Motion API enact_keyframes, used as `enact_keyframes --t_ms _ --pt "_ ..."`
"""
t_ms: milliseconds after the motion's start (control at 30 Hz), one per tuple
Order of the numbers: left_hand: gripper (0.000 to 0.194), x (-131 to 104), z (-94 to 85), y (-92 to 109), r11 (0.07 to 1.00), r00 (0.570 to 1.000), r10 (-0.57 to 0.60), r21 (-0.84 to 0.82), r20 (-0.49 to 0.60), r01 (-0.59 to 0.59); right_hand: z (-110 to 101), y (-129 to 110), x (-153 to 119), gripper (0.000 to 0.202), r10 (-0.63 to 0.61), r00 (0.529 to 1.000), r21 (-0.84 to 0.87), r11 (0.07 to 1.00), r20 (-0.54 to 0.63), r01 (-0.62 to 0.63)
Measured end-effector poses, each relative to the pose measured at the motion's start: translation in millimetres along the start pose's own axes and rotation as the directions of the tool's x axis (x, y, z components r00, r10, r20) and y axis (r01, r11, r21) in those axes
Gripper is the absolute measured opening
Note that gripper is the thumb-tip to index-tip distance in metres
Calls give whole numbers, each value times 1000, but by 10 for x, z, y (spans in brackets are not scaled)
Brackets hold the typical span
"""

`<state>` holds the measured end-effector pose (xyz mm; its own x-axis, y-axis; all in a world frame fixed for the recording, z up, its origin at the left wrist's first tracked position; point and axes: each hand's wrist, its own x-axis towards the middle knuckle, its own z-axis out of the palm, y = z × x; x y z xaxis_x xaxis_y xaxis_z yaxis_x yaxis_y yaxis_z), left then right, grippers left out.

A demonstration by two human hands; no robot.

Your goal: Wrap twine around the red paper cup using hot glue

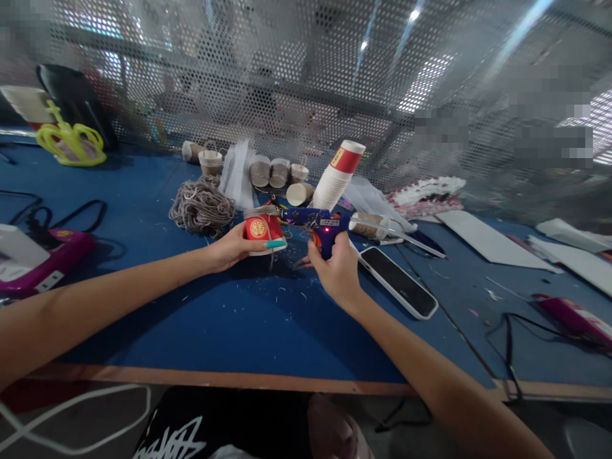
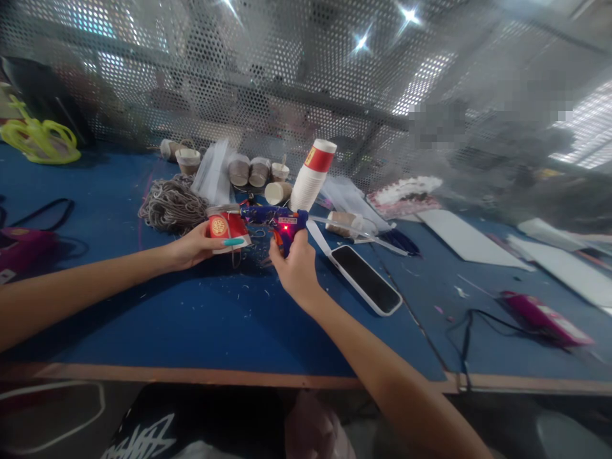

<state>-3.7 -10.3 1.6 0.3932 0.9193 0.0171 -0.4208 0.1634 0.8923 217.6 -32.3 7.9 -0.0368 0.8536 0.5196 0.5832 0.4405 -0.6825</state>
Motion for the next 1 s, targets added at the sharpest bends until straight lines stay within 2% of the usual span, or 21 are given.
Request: enact_keyframes --t_ms 233,1000 --pt "53 -23 24 35 999 999 -28 -30 -37 26 -7 -21 5 27 30 1000 5 1000 9 -30" --pt "51 4 -17 12 1000 1000 -14 -26 -27 13 -12 -26 2 25 24 1000 -20 1000 -16 -24"
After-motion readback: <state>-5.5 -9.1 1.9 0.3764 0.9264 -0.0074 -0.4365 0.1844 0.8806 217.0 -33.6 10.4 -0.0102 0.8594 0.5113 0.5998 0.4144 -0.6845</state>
